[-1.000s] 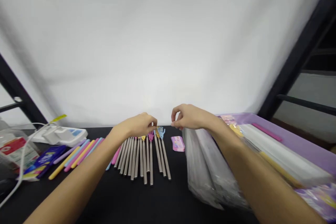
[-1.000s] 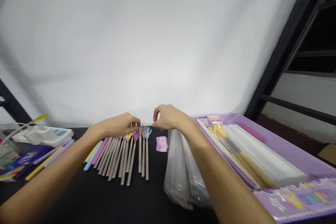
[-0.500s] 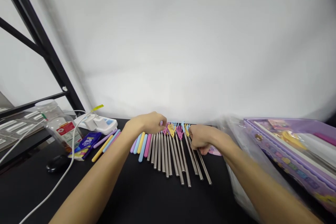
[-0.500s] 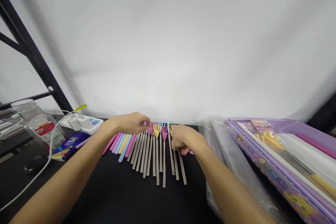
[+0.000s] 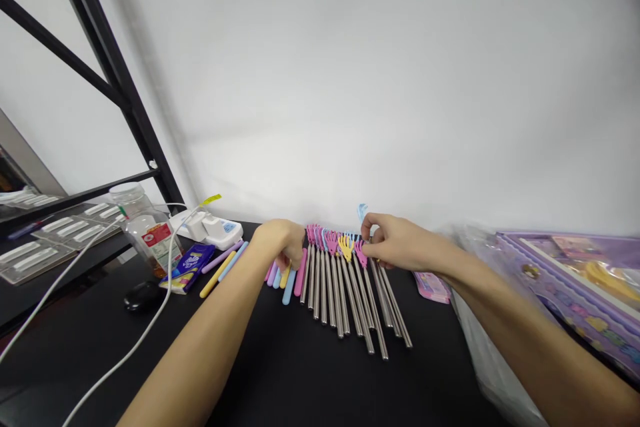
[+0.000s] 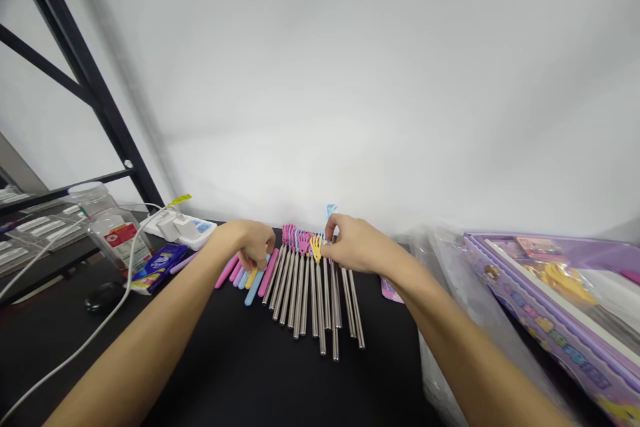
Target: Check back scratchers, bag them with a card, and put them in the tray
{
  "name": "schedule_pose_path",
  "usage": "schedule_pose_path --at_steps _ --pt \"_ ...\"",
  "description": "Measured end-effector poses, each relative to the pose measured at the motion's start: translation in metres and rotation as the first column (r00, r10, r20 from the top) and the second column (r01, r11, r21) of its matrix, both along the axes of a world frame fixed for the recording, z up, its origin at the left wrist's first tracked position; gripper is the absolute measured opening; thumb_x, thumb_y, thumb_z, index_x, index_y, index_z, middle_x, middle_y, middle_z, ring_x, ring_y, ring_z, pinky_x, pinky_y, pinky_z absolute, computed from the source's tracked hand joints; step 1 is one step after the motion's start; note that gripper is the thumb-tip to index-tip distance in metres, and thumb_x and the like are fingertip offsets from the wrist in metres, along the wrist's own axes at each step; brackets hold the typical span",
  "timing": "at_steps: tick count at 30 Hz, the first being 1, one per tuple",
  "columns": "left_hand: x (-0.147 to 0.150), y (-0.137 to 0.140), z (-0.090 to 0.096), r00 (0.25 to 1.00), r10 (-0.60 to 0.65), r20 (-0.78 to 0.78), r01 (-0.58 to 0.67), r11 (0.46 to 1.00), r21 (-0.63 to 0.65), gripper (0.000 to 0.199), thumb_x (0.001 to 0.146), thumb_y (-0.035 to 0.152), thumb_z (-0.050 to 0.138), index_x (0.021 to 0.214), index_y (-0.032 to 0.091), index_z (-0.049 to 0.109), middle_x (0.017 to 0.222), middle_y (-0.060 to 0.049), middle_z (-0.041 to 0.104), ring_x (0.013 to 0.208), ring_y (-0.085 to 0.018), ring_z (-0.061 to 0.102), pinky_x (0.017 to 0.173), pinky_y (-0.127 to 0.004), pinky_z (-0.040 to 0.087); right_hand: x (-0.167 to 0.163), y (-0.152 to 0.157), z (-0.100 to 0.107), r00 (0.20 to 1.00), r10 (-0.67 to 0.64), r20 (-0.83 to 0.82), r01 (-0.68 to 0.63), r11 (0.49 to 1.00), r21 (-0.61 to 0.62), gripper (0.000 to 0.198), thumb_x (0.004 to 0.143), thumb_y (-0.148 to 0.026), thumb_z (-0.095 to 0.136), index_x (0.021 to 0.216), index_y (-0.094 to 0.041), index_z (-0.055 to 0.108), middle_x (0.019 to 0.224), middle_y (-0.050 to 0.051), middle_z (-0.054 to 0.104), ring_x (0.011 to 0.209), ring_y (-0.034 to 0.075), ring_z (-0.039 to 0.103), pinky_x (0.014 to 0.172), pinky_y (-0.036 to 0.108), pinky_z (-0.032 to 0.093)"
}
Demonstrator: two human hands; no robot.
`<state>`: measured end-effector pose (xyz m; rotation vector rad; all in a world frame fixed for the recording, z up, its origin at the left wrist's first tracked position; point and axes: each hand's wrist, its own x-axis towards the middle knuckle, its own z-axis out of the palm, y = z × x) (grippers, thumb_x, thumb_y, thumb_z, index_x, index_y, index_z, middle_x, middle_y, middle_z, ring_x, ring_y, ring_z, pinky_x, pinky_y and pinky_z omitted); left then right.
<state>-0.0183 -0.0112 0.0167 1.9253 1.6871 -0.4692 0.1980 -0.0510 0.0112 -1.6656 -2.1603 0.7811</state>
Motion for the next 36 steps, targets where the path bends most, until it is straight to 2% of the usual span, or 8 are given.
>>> schedule_pose_path --at_steps 6,15,27,33,36 --pt "-0.003 0.009 -0.007 0.999 0.031 0.041 -0.030 0.999 -0.032 0.013 0.052 0.013 0.069 0.061 0.017 0.060 0.064 -0.007 0.071 0.062 -0.024 0.068 0.062 -0.032 0.055 0.002 0.003 -0.004 1.000 -0.001 0.006 0.001 1.000 -0.015 0.020 0.071 -0.021 0.057 0.089 -0.021 0.049 0.056 -0.001 0.062 0.052 0.015 0.057 0.053 0.026 0.040" --pt "0.002 0.006 -0.006 1.000 -0.004 -0.026 0.003 0.998 -0.069 0.018 0.052 0.014 0.073 0.046 0.016 0.056 0.062 -0.008 0.070 0.064 -0.024 0.068 0.070 -0.035 0.055 0.008 0.003 -0.005 1.000 0.020 0.023 -0.020 1.000 -0.006 0.018 0.073 -0.022 0.055 0.089 -0.021 0.047 0.057 0.000 0.064 0.055 0.016 0.058 0.051 0.025 0.039" --pt "0.007 0.003 -0.006 0.999 -0.013 -0.042 0.008 0.995 -0.101 0.019 0.050 0.009 0.069 0.047 0.017 0.053 0.055 -0.006 0.066 0.068 -0.026 0.069 0.070 -0.036 0.056 0.008 0.003 -0.006 0.999 0.034 0.017 -0.033 0.999 -0.023 0.018 0.073 -0.022 0.055 0.090 -0.021 0.049 0.057 -0.001 0.063 0.053 0.015 0.057 0.049 0.024 0.038" --pt "0.010 0.001 -0.004 0.999 0.001 -0.054 -0.007 0.993 -0.118 0.028 0.046 0.007 0.071 0.046 0.018 0.045 0.055 -0.005 0.066 0.066 -0.027 0.068 0.068 -0.037 0.056 0.010 0.002 -0.004 0.999 0.035 0.016 -0.035 0.999 -0.019 0.018 0.074 -0.023 0.055 0.091 -0.020 0.049 0.060 0.000 0.064 0.055 0.015 0.060 0.049 0.024 0.038" --pt "0.011 -0.001 -0.003 0.998 -0.002 -0.062 -0.006 0.993 -0.116 0.028 0.045 0.008 0.073 0.046 0.018 0.047 0.055 -0.006 0.066 0.065 -0.026 0.068 0.066 -0.034 0.056 0.010 0.002 -0.004 1.000 0.029 0.010 -0.028 0.999 -0.032 0.018 0.074 -0.023 0.055 0.091 -0.021 0.048 0.062 0.001 0.064 0.056 0.016 0.061 0.049 0.024 0.039"
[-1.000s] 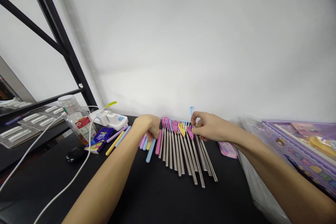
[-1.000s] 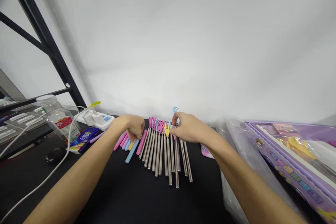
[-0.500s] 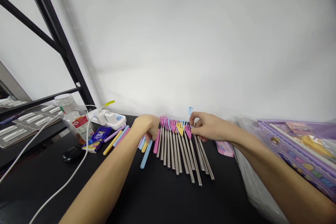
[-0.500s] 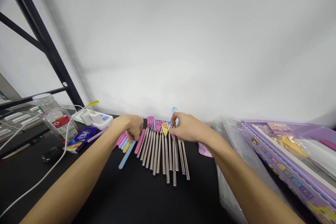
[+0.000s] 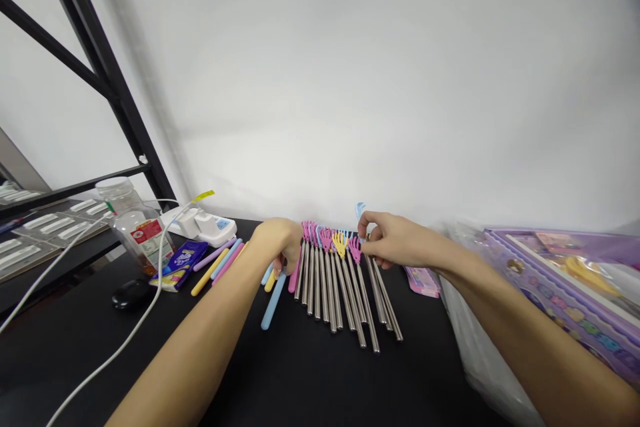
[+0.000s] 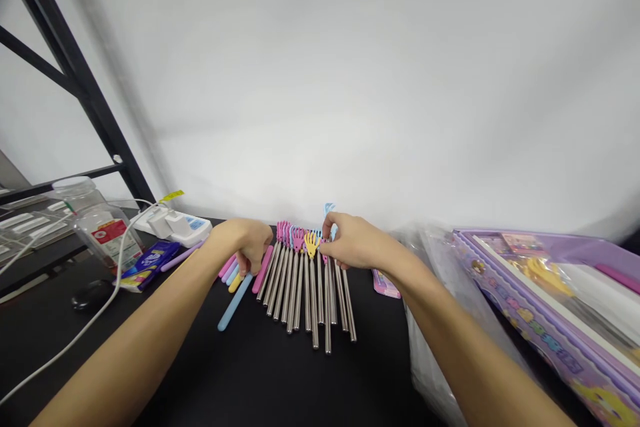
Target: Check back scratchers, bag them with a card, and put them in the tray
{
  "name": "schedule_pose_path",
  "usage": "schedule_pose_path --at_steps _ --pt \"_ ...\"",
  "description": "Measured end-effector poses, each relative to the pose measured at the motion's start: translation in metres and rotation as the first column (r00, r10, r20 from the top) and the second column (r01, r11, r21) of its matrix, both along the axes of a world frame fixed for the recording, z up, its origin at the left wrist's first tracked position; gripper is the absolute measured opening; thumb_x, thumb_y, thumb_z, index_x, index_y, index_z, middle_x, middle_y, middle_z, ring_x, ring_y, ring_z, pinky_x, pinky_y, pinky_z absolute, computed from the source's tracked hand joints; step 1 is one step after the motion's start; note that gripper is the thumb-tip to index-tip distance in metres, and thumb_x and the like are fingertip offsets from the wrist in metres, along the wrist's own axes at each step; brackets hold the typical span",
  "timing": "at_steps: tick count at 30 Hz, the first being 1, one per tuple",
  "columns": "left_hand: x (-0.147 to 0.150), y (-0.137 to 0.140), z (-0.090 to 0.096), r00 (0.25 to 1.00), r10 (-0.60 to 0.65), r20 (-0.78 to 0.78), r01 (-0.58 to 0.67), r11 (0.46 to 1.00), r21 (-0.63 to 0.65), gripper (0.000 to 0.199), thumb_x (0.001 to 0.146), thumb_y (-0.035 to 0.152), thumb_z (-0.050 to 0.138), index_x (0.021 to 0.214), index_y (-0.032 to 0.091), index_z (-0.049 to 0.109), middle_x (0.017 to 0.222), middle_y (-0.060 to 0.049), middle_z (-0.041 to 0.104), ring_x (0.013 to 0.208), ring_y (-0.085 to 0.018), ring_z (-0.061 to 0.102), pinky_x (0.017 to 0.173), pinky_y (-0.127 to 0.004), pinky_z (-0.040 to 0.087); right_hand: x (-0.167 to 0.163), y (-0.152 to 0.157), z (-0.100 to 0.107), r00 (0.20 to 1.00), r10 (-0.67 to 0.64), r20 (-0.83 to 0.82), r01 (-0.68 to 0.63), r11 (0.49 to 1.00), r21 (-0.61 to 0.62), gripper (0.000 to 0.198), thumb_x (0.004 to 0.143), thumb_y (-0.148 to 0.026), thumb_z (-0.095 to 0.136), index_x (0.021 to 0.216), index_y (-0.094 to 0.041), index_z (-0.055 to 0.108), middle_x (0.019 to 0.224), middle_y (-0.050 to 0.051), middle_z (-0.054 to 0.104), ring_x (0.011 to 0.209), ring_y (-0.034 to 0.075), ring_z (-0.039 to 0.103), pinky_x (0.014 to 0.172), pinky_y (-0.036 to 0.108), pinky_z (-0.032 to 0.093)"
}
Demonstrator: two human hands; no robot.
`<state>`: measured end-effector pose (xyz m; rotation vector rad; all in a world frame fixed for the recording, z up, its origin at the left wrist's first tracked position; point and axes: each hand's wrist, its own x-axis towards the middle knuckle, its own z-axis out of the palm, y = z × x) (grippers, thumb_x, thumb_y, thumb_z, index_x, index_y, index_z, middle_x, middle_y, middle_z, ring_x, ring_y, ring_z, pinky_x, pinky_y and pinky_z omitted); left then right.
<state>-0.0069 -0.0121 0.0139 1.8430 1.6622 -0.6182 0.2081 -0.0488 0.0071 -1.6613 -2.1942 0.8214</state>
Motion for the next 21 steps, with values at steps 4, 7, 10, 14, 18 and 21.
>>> schedule_pose_path --at_steps 4,7,10,14,18,21 --pt "0.003 -0.002 -0.002 1.000 -0.007 -0.024 0.006 1.000 -0.021 0.024 0.047 0.010 0.075 0.046 0.016 0.052 0.056 -0.007 0.066 0.061 -0.023 0.066 0.060 -0.030 0.054 0.000 0.002 -0.001 1.000 0.009 -0.007 -0.009 1.000 0.009 0.018 0.074 -0.023 0.055 0.091 -0.021 0.049 0.062 0.001 0.065 0.057 0.017 0.062 0.049 0.024 0.039" --pt "0.002 -0.001 -0.005 1.000 -0.028 -0.014 0.027 0.999 -0.024 0.026 0.046 0.010 0.076 0.047 0.017 0.050 0.054 -0.006 0.065 0.060 -0.022 0.065 0.058 -0.029 0.052 0.001 0.003 -0.001 1.000 0.011 -0.020 -0.011 1.000 0.018 0.018 0.074 -0.023 0.055 0.091 -0.021 0.049 0.061 0.001 0.064 0.057 0.017 0.061 0.049 0.025 0.040" --pt "-0.005 0.003 -0.002 0.997 -0.071 0.036 0.071 0.997 -0.010 0.021 0.048 0.011 0.072 0.053 0.017 0.053 0.054 -0.004 0.065 0.063 -0.022 0.066 0.058 -0.028 0.050 0.002 0.002 0.000 0.998 0.002 -0.056 -0.002 1.000 -0.004 0.018 0.073 -0.023 0.057 0.090 -0.021 0.048 0.061 0.001 0.063 0.055 0.017 0.060 0.050 0.026 0.042" --pt "-0.018 0.003 0.016 0.955 -0.235 0.184 0.218 0.970 0.109 0.024 0.054 0.017 0.072 0.077 0.018 0.067 0.062 -0.001 0.069 0.069 -0.021 0.067 0.063 -0.027 0.050 0.002 0.000 0.006 0.956 -0.061 -0.288 0.044 0.997 -0.066 0.034 0.070 -0.017 0.061 0.099 -0.021 0.045 0.060 -0.001 0.061 0.053 0.015 0.057 0.053 0.027 0.046" --pt "-0.020 -0.007 0.034 0.787 -0.413 0.459 0.365 0.911 0.194 0.030 0.068 0.028 0.072 0.097 0.019 0.072 0.086 -0.004 0.074 0.083 -0.019 0.068 0.073 -0.027 0.051 0.000 -0.003 0.015 0.738 -0.193 -0.646 0.176 0.980 -0.092 0.056 0.066 -0.012 0.068 0.115 -0.019 0.042 0.068 0.001 0.065 0.062 0.015 0.059 0.060 0.027 0.050" --pt "-0.013 -0.012 0.035 0.665 -0.468 0.582 0.422 0.878 0.224 0.024 0.077 0.032 0.070 0.096 0.017 0.071 0.092 -0.005 0.073 0.088 -0.018 0.067 0.079 -0.028 0.050 0.001 -0.006 0.021 0.651 -0.176 -0.738 0.198 0.979 -0.058 0.037 0.070 -0.017 0.071 0.104 -0.016 0.059 0.077 0.005 0.065 0.070 0.014 0.060 0.065 0.026 0.052"
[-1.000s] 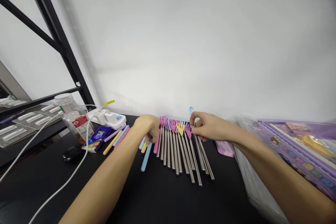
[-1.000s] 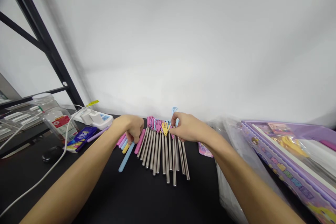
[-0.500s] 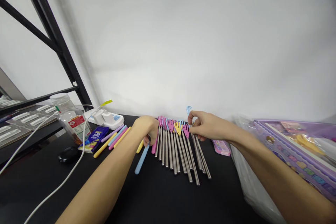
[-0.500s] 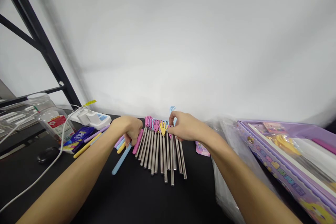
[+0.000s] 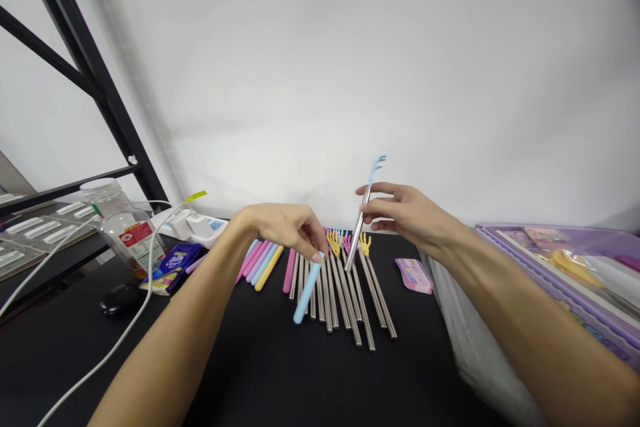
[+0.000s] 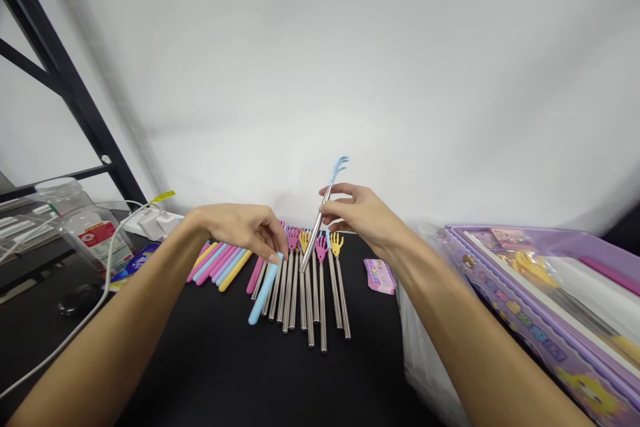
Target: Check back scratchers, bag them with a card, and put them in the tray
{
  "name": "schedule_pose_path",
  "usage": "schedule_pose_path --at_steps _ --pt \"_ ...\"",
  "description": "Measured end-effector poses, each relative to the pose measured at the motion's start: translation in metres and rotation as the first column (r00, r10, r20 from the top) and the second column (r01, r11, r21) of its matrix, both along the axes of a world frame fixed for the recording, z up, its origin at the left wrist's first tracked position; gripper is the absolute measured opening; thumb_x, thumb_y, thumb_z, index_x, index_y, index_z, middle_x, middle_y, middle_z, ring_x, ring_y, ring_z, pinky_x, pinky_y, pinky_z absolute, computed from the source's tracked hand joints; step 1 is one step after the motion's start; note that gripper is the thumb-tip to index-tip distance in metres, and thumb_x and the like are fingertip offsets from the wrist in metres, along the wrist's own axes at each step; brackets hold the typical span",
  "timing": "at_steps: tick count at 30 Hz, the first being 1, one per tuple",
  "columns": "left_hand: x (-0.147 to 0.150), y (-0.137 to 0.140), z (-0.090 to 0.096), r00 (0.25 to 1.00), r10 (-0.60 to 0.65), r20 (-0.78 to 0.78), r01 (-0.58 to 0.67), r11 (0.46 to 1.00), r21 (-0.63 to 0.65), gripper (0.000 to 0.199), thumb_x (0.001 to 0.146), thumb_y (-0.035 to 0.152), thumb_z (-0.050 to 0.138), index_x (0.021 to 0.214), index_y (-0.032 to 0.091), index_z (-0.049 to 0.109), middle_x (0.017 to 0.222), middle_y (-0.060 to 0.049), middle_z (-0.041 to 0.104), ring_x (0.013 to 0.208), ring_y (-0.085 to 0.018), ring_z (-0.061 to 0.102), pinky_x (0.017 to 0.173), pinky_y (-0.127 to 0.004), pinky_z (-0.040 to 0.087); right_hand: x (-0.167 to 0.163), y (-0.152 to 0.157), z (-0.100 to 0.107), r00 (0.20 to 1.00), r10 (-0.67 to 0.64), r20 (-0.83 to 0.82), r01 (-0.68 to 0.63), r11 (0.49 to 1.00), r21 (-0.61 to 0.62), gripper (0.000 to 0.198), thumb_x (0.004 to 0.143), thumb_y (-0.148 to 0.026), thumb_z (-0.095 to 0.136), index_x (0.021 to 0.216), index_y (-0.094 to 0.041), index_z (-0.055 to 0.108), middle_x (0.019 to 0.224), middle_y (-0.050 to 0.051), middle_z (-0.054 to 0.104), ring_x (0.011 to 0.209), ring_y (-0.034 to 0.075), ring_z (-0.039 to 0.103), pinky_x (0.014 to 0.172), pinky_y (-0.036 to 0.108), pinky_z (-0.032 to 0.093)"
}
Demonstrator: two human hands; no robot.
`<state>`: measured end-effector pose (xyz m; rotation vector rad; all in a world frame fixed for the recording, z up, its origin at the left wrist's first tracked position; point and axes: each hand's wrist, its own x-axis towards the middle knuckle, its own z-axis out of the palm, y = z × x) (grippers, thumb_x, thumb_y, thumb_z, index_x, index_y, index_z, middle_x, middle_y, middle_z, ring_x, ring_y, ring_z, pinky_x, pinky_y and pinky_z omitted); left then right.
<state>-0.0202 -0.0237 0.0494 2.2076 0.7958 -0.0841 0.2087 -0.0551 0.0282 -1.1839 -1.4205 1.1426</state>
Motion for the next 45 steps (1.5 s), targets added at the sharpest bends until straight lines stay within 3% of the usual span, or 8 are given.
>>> schedule_pose_path --at_steps 3,8,12,18,24,30,35,45 --pt "0.008 0.001 -0.006 0.992 -0.056 0.113 0.058 0.998 -0.010 0.020 0.082 0.034 0.067 0.092 0.016 0.066 0.091 -0.005 0.071 0.086 -0.017 0.065 0.078 -0.028 0.049 0.005 -0.002 0.004 0.999 0.003 -0.041 0.002 0.994 0.111 0.016 0.074 -0.023 0.070 0.086 -0.014 0.067 0.079 0.005 0.062 0.072 0.012 0.059 0.066 0.024 0.052" --pt "0.015 0.001 -0.011 0.980 -0.055 0.190 0.056 0.998 -0.002 0.026 0.082 0.039 0.067 0.080 0.017 0.054 0.071 0.001 0.064 0.067 -0.012 0.056 0.062 -0.023 0.040 0.010 -0.003 0.007 0.988 -0.068 -0.136 0.105 0.953 0.284 0.016 0.072 -0.024 0.074 0.083 -0.015 0.068 0.076 0.003 0.061 0.071 0.013 0.059 0.066 0.025 0.053" --pt "0.017 -0.003 -0.009 0.975 -0.061 0.212 0.049 0.997 0.065 0.036 0.082 0.045 0.066 0.072 0.017 0.046 0.061 0.004 0.054 0.055 -0.008 0.042 0.052 -0.023 0.029 0.008 -0.006 0.011 0.993 -0.040 -0.111 0.074 0.944 0.322 0.016 0.073 -0.025 0.074 0.083 -0.014 0.069 0.077 0.003 0.061 0.070 0.014 0.059 0.066 0.028 0.055" --pt "0.018 -0.004 -0.009 0.975 0.007 0.220 -0.018 0.999 0.047 0.023 0.089 0.039 0.057 0.087 0.018 0.047 0.078 -0.001 0.062 0.069 -0.012 0.053 0.060 -0.024 0.036 0.012 -0.013 0.019 0.999 -0.047 -0.007 0.046 0.927 0.372 0.016 0.075 -0.028 0.073 0.080 -0.014 0.068 0.075 0.004 0.061 0.067 0.015 0.059 0.068 0.032 0.055" --pt "0.021 -0.010 -0.006 0.974 0.048 0.222 -0.090 0.979 0.184 0.024 0.093 0.041 0.049 0.099 0.019 0.053 0.090 -0.004 0.065 0.074 -0.013 0.057 0.061 -0.025 0.040 0.026 -0.014 0.024 0.998 -0.048 -0.052 0.061 0.949 0.308 0.020 0.070 -0.030 0.078 0.078 -0.014 0.068 0.081 0.007 0.063 0.071 0.017 0.061 0.073 0.035 0.055" --pt "0.022 -0.008 -0.010 0.943 0.035 0.331 -0.089 0.985 0.150 0.024 0.094 0.039 0.047 0.102 0.018 0.054 0.091 -0.005 0.067 0.078 -0.015 0.064 0.069 -0.027 0.046 0.038 -0.010 0.019 0.993 -0.075 -0.090 0.098 0.956 0.277 0.029 0.063 -0.034 0.084 0.079 -0.014 0.071 0.082 0.007 0.065 0.073 0.018 0.062 0.077 0.037 0.056" --pt "0.024 -0.003 -0.015 0.879 0.090 0.469 -0.186 0.969 0.164 0.028 0.089 0.033 0.055 0.114 0.020 0.050 0.087 -0.004 0.070 0.074 -0.013 0.062 0.067 -0.026 0.046 0.046 -0.008 0.015 0.989 -0.075 -0.130 0.106 0.961 0.255 0.030 0.063 -0.031 0.086 0.082 -0.013 0.073 0.082 0.007 0.066 0.075 0.017 0.063 0.080 0.035 0.055" --pt "0.038 -0.006 -0.020 0.745 0.103 0.659 -0.257 0.956 0.141 0.025 0.088 0.028 0.059 0.085 0.021 0.035 0.079 -0.002 0.067 0.068 -0.011 0.061 0.062 -0.023 0.045 0.051 -0.006 0.014 0.970 -0.021 -0.240 0.072 0.976 0.204 0.032 0.056 -0.029 0.089 0.076 -0.010 0.072 0.073 0.004 0.066 0.066 0.012 0.060 0.070 0.026 0.053"
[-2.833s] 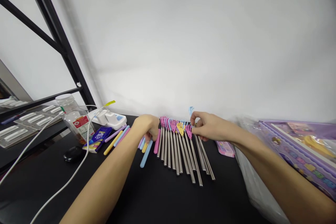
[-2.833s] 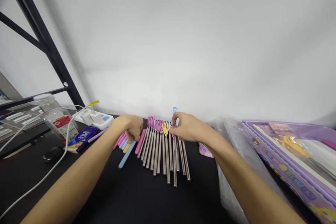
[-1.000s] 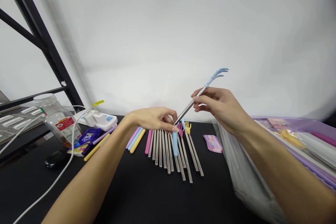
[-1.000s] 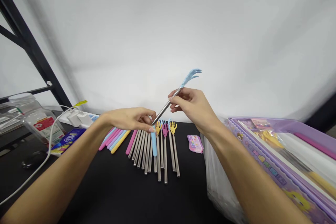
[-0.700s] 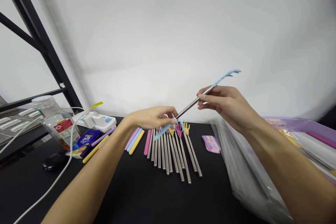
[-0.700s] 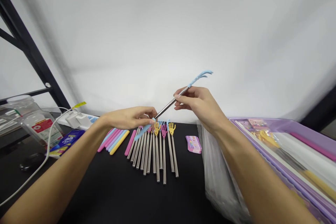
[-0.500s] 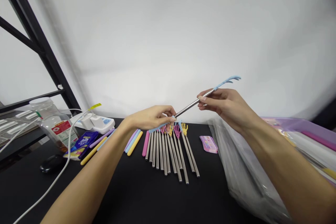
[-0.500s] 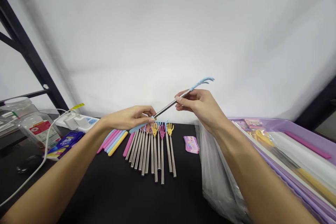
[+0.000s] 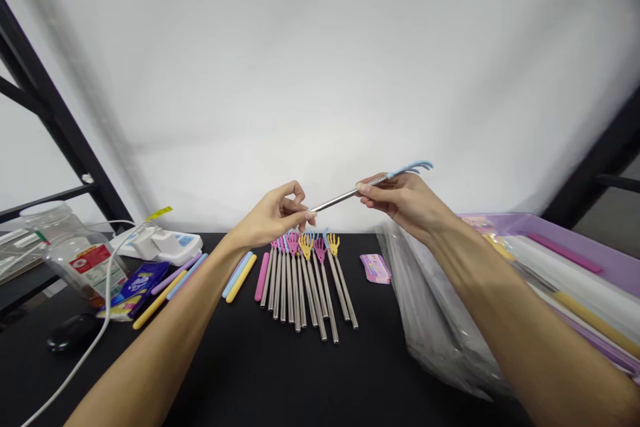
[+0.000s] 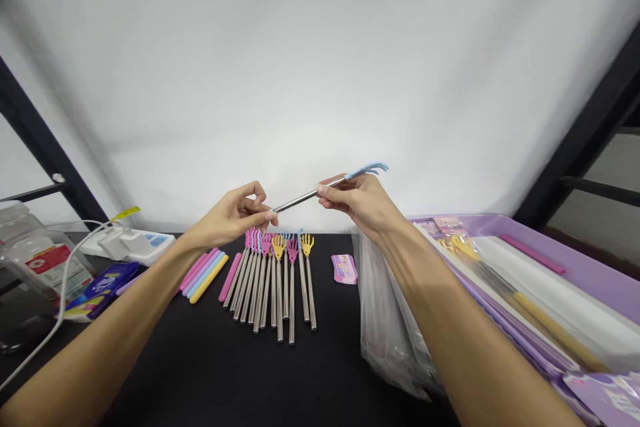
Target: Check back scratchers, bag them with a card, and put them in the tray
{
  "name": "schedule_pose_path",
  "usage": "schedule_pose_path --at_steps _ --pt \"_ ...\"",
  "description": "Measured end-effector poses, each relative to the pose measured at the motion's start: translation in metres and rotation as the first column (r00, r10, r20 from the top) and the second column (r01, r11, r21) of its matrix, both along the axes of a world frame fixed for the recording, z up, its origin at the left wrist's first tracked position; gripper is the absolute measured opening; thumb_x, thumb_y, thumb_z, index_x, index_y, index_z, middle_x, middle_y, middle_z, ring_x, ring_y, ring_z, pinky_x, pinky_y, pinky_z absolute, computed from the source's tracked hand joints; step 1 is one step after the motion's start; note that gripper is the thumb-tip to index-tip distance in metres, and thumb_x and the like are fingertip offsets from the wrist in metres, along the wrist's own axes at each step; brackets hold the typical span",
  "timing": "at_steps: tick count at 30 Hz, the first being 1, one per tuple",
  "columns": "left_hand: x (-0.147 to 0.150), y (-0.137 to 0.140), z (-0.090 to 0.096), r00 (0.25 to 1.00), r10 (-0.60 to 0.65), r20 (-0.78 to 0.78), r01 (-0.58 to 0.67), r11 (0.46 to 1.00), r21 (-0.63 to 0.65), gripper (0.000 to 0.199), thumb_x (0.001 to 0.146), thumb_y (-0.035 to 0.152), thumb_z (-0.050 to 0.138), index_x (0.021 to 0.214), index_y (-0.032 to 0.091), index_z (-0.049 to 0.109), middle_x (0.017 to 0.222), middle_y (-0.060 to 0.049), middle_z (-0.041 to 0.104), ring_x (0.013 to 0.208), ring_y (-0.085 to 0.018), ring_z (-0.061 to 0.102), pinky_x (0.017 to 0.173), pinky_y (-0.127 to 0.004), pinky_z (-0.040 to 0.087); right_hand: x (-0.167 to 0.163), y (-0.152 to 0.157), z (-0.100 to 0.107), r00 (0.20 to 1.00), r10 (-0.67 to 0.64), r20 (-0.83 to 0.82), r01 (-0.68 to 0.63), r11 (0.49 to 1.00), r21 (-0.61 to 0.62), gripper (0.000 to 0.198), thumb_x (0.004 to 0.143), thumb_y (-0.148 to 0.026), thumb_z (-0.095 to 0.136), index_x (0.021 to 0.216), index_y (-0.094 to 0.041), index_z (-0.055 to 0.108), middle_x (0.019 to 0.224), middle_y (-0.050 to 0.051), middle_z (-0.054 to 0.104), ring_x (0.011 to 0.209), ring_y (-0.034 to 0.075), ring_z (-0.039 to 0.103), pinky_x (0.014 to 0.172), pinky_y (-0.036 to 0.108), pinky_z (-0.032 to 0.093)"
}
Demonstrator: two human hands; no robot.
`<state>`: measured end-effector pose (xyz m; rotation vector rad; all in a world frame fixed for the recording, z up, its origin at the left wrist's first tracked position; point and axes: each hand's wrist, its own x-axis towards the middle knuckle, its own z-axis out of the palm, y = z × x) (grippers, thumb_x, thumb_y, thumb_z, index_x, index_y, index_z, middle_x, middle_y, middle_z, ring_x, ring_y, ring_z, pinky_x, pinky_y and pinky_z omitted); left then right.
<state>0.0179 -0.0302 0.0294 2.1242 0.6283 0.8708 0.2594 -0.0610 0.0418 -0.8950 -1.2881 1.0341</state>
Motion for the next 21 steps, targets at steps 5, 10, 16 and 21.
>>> schedule_pose_path --at_steps 5,10,16,21 --pt "0.021 -0.008 -0.007 0.996 0.088 0.025 -0.091 0.973 0.211 0.033 0.088 0.029 0.057 0.071 0.021 0.030 0.064 0.004 0.048 0.073 -0.014 0.065 0.062 -0.023 0.044 -0.018 -0.002 -0.007 1.000 0.007 0.012 -0.006 0.997 -0.073 0.033 0.053 -0.031 0.090 0.070 -0.010 0.070 0.067 0.004 0.064 0.061 0.011 0.057 0.060 0.024 0.049" --pt "0.040 -0.017 -0.013 0.970 0.239 0.052 -0.236 0.865 0.443 0.031 0.090 0.030 0.054 0.070 0.021 0.033 0.060 0.005 0.045 0.062 -0.011 0.059 0.060 -0.023 0.041 -0.021 -0.005 -0.005 1.000 -0.024 -0.003 0.023 0.995 -0.093 0.032 0.055 -0.030 0.089 0.065 -0.011 0.065 0.063 0.003 0.062 0.054 0.008 0.053 0.053 0.022 0.043" --pt "0.041 -0.016 -0.009 0.967 0.234 -0.100 -0.189 0.923 0.334 0.020 0.094 0.040 0.048 0.098 0.020 0.048 0.063 0.005 0.055 0.053 -0.009 0.049 0.055 -0.023 0.038 -0.001 -0.006 0.004 0.995 0.054 0.089 -0.046 0.995 -0.089 0.030 0.059 -0.031 0.088 0.071 -0.012 0.067 0.068 0.004 0.064 0.063 0.011 0.059 0.060 0.022 0.050" --pt "0.020 -0.008 -0.002 0.926 0.223 -0.304 -0.118 0.937 0.328 0.036 0.094 0.045 0.042 0.083 0.016 0.060 0.066 0.001 0.050 0.058 -0.010 0.044 0.054 -0.024 0.034 0.033 -0.006 0.009 0.988 0.035 0.151 -0.027 0.998 -0.052 0.031 0.069 -0.041 0.082 0.083 -0.016 0.070 0.088 0.008 0.070 0.078 0.016 0.065 0.069 0.027 0.053"
